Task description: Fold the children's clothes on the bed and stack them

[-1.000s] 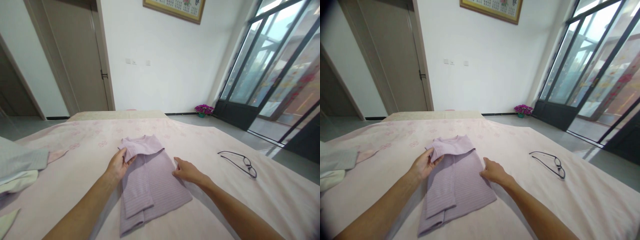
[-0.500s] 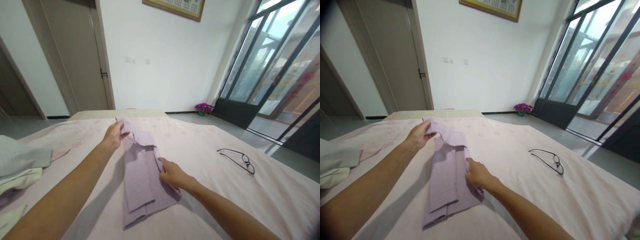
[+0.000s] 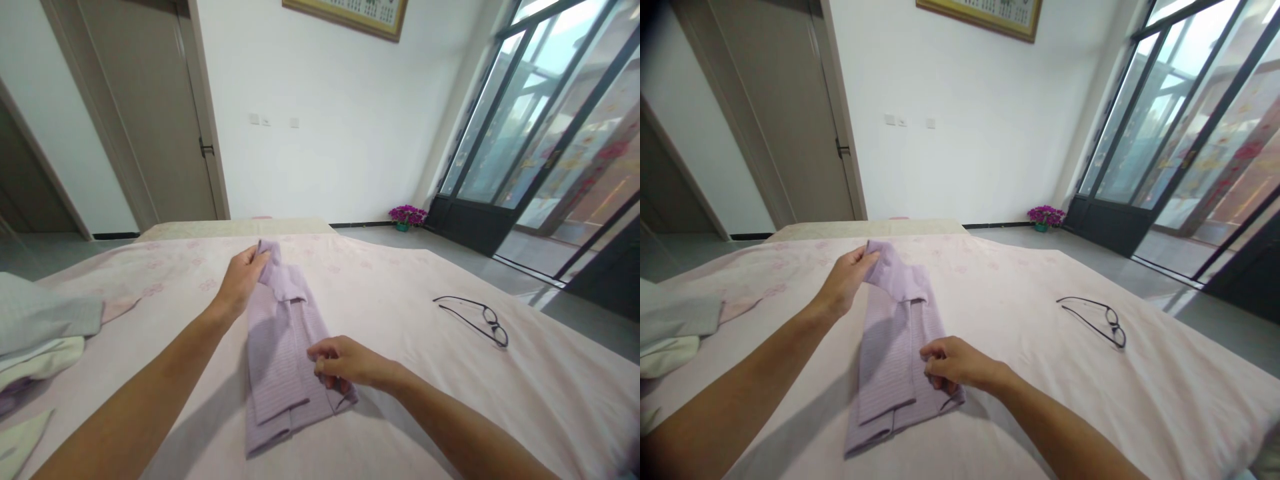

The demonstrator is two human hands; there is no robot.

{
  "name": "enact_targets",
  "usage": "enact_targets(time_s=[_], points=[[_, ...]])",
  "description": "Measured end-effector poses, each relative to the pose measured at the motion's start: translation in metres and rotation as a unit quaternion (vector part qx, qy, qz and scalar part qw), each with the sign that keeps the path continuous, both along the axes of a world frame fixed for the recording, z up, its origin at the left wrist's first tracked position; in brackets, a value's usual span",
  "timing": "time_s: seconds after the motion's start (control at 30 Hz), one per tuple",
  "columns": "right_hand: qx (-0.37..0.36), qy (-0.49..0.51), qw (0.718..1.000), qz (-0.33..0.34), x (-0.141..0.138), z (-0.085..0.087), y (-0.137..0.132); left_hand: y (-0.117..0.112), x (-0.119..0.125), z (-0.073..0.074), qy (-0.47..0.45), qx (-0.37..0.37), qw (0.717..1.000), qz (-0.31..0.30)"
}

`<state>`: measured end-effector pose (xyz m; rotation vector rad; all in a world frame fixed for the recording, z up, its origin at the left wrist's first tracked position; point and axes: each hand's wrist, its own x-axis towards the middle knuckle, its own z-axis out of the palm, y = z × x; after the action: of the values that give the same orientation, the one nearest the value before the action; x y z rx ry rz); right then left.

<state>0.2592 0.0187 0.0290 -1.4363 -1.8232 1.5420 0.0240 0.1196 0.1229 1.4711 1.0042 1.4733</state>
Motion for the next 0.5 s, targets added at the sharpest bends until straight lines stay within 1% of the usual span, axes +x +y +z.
enact_targets(time_s=[0.03,0.1,0.17,0.23,0.27,0.3,0.37,0.43,0.5], points=[[-0.02,0.027,0.999,-0.022,0.003,-0.001,0.008,-0.007,0.003,-0.004,0.058,0.019,0.998,-0.001],[-0.01,0.065,0.994,-0.091,0.008,0.0,0.032,-0.023,0.012,-0.015,0.175,0.061,0.983,-0.007],[0.014,0.103,0.982,-0.154,0.013,0.005,0.061,-0.043,0.022,-0.028,0.273,0.095,0.957,-0.033],[0.022,0.135,0.972,-0.192,0.014,0.009,0.091,-0.062,0.034,-0.044,0.362,0.101,0.924,-0.071],[0.021,0.142,0.969,-0.201,0.013,0.01,0.105,-0.07,0.039,-0.052,0.397,0.101,0.908,-0.089],[0.017,0.135,0.969,-0.207,0.01,0.01,0.118,-0.077,0.044,-0.06,0.425,0.1,0.894,-0.104],[0.03,0.083,0.975,-0.204,0.002,0.007,0.139,-0.086,0.05,-0.075,0.459,0.104,0.874,-0.121],[0.057,0.01,0.979,-0.194,-0.008,0.002,0.155,-0.09,0.054,-0.087,0.476,0.113,0.864,-0.123],[0.08,-0.041,0.976,-0.198,-0.017,-0.005,0.169,-0.091,0.054,-0.095,0.479,0.128,0.861,-0.112]])
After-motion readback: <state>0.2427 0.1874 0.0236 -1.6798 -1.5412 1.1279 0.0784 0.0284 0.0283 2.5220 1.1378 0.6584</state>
